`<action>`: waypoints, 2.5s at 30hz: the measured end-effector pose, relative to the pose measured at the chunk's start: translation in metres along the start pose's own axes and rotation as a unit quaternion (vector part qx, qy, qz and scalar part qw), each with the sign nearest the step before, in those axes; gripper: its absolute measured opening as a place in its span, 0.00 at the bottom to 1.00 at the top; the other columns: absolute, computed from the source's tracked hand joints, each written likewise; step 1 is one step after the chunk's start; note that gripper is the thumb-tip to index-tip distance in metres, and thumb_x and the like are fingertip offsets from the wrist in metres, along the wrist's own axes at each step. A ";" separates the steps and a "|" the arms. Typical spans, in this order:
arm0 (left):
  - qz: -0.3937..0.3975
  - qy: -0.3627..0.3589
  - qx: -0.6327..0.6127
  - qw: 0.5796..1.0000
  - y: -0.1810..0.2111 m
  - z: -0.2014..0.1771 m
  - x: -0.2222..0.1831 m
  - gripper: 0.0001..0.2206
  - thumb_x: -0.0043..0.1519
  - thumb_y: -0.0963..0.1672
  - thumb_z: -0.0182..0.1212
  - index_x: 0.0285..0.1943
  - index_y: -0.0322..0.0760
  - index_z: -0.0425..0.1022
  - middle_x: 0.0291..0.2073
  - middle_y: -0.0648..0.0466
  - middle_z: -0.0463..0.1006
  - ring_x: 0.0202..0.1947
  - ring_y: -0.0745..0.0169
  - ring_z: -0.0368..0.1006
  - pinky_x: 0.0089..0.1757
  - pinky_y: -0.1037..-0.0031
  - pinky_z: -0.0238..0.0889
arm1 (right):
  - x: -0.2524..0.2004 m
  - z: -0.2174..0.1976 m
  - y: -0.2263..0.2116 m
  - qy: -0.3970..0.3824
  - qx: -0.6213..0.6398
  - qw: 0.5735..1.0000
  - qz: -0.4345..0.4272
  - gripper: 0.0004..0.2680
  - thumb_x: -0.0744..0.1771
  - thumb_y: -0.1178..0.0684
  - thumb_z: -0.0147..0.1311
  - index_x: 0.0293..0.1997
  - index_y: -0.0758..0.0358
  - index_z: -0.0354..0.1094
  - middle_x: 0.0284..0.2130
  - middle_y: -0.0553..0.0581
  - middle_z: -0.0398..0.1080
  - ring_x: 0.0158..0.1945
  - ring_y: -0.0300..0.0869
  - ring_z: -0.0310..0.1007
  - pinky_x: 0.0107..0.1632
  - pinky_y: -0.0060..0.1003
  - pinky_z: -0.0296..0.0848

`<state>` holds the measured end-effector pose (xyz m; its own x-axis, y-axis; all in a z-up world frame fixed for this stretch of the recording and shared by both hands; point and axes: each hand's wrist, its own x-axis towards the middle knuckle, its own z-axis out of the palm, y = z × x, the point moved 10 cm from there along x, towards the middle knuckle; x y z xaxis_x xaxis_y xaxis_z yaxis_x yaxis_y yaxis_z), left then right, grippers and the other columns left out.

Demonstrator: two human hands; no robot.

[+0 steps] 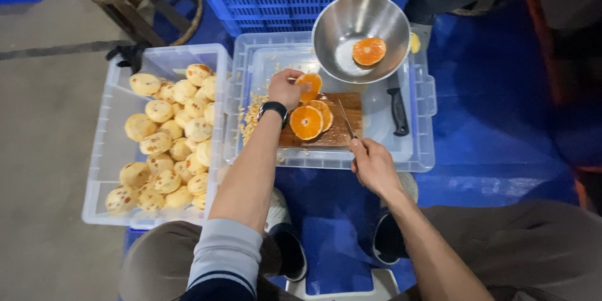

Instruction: A person uses a knife to slice oranges on a cutting board and then places the slices into a metal bowl.

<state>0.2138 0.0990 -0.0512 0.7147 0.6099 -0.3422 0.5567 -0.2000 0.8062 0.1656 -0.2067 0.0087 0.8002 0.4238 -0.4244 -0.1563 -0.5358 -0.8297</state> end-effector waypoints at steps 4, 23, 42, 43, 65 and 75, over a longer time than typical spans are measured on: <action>-0.025 0.042 -0.019 0.999 -0.001 -0.057 -0.036 0.15 0.55 0.45 0.73 0.51 0.52 0.82 0.39 0.52 0.84 0.44 0.55 0.81 0.41 0.68 0.81 | 0.011 0.021 -0.030 -0.041 -0.031 0.998 -0.045 0.15 0.72 0.51 0.39 0.38 0.71 0.74 0.19 0.61 0.74 0.19 0.45 0.76 0.25 0.39 0.76; -0.094 0.101 0.036 0.990 -0.069 -0.152 -0.092 0.14 0.50 0.46 0.73 0.46 0.47 0.85 0.37 0.50 0.85 0.46 0.49 0.81 0.46 0.64 0.79 | 0.023 0.120 -0.089 -0.127 -0.227 0.961 -0.088 0.17 0.72 0.45 0.37 0.33 0.63 0.73 0.25 0.62 0.74 0.34 0.52 0.75 0.36 0.45 0.75; -0.086 0.146 0.051 0.984 -0.074 -0.155 -0.097 0.14 0.50 0.48 0.73 0.45 0.46 0.85 0.37 0.51 0.86 0.49 0.47 0.80 0.49 0.62 0.75 | -0.001 0.124 -0.102 -0.099 -0.267 0.957 -0.051 0.20 0.72 0.43 0.36 0.54 0.70 0.72 0.41 0.73 0.76 0.51 0.67 0.75 0.52 0.60 0.72; -0.086 0.146 0.052 0.984 -0.075 -0.154 -0.096 0.14 0.50 0.48 0.73 0.45 0.46 0.85 0.37 0.51 0.86 0.49 0.47 0.80 0.49 0.62 0.75 | 0.004 0.124 -0.095 -0.100 -0.266 0.957 -0.051 0.20 0.72 0.43 0.36 0.54 0.70 0.72 0.41 0.73 0.76 0.51 0.67 0.75 0.52 0.60 0.72; 0.097 0.037 -0.012 0.995 0.080 -0.012 -0.005 0.18 0.50 0.46 0.70 0.52 0.52 0.81 0.41 0.57 0.86 0.48 0.57 0.82 0.51 0.67 0.75 | 0.006 0.045 -0.058 -0.071 -0.104 0.992 -0.022 0.14 0.70 0.53 0.41 0.27 0.69 0.69 0.10 0.60 0.67 0.12 0.45 0.71 0.18 0.35 0.70; 0.143 -0.102 0.311 0.934 0.059 -0.004 -0.143 0.35 0.46 0.49 0.80 0.64 0.42 0.70 0.59 0.44 0.63 0.64 0.34 0.63 0.57 0.50 0.69 | 0.010 -0.016 -0.030 0.001 -0.089 0.994 0.066 0.20 0.71 0.42 0.47 0.23 0.63 0.73 0.12 0.61 0.70 0.19 0.49 0.74 0.28 0.42 0.74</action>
<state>0.1430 0.0033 0.0470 0.9027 0.3162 -0.2920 0.4227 -0.7787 0.4636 0.1874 -0.1984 0.0357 0.7807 0.3399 -0.5244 -0.1554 -0.7072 -0.6897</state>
